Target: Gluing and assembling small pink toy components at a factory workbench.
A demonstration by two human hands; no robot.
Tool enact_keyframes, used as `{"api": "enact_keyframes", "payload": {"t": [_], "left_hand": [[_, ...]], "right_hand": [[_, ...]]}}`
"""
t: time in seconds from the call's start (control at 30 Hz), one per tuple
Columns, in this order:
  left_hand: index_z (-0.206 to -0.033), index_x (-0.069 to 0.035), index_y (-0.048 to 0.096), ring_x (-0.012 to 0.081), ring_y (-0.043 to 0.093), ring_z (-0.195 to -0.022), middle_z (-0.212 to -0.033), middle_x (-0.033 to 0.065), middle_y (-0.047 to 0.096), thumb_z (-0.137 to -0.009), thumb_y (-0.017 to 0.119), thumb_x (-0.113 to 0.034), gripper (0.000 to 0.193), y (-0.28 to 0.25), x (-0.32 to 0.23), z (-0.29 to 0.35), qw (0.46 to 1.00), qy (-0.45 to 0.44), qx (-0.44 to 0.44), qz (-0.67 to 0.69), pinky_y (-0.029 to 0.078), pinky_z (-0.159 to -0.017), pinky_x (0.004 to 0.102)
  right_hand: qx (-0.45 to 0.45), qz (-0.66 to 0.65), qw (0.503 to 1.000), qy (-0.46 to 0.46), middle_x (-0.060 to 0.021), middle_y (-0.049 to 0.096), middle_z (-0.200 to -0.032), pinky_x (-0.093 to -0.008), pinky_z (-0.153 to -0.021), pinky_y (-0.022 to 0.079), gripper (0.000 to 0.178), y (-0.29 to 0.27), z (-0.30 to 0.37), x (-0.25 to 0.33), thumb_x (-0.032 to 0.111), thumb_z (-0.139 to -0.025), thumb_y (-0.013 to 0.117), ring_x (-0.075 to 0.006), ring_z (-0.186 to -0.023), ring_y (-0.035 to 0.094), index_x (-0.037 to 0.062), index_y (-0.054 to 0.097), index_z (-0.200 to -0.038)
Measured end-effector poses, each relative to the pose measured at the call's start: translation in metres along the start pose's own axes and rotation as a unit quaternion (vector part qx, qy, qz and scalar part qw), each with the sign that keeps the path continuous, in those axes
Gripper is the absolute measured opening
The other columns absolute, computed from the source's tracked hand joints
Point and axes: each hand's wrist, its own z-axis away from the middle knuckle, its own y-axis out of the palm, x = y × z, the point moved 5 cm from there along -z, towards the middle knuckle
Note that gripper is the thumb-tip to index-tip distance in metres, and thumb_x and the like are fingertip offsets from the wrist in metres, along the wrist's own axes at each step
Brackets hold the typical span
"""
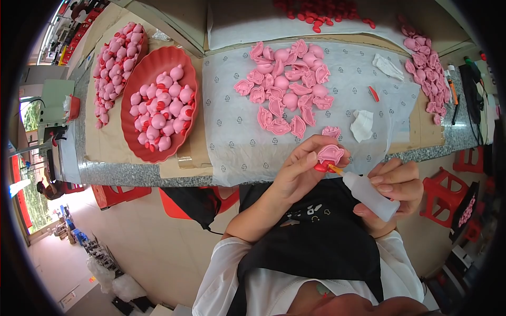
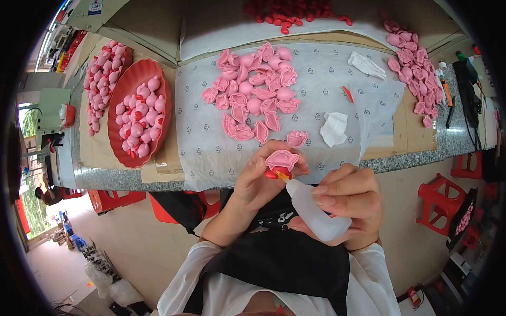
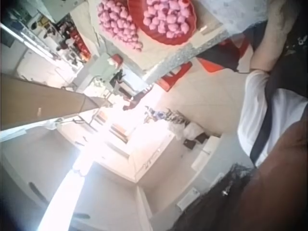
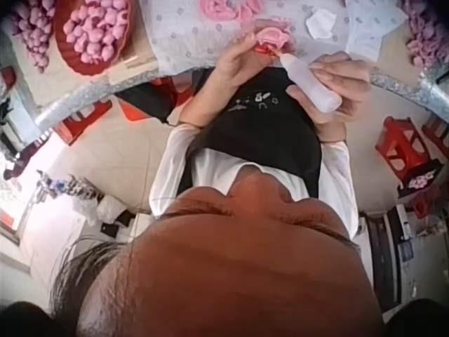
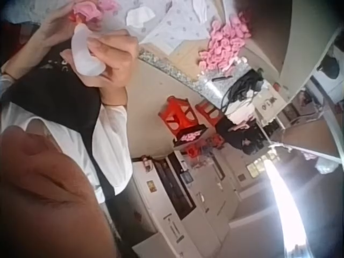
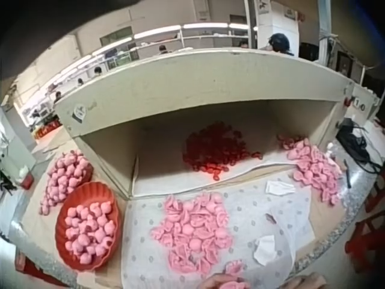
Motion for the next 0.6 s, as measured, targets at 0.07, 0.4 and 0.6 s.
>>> {"api": "enact_keyframes", "payload": {"t": [0.07, 0.4, 0.6], "left_hand": [[-0.106, -0.006, 0.042, 0.0268, 0.048, -0.094, -0.101, 0.0167, 0.049, -0.075, 0.053, -0.035, 0.044, 0.0006, 0.0000, -0.0008, 1.000, 0.000, 0.002, 0.000, 0.034, -0.086, 0.0408], [-0.106, -0.006, 0.042, 0.0255, 0.048, -0.095, -0.101, 0.0154, 0.049, -0.075, 0.053, -0.036, 0.044, 0.0001, 0.0016, -0.0004, 1.000, 0.000, 0.008, 0.001, 0.034, -0.086, 0.0398], [-0.105, -0.006, 0.043, 0.0249, 0.048, -0.095, -0.100, 0.0148, 0.049, -0.074, 0.054, -0.036, 0.044, 0.0008, 0.0022, -0.0011, 1.000, -0.008, 0.005, -0.002, 0.034, -0.086, 0.0393]], "right_hand": [[0.000, 0.006, 1.000, 0.000, -0.0064, 0.050, -0.083, -0.0237, -0.051, 0.041, 0.051, 0.0005, -0.0008, 0.0010, 0.002, -0.041, 0.080, -0.0159, -0.061, 0.050, 0.0082, 0.051, -0.083], [0.000, 0.012, 1.000, -0.008, -0.0063, 0.051, -0.083, -0.0238, -0.051, 0.041, 0.051, 0.0017, -0.0010, 0.0018, 0.001, -0.040, 0.080, -0.0162, -0.061, 0.050, 0.0079, 0.052, -0.083], [-0.006, -0.002, 1.000, -0.014, -0.0059, 0.052, -0.084, -0.0235, -0.049, 0.041, 0.051, 0.0001, -0.0007, 0.0030, 0.001, -0.040, 0.080, -0.0160, -0.061, 0.050, 0.0080, 0.052, -0.083]]}}
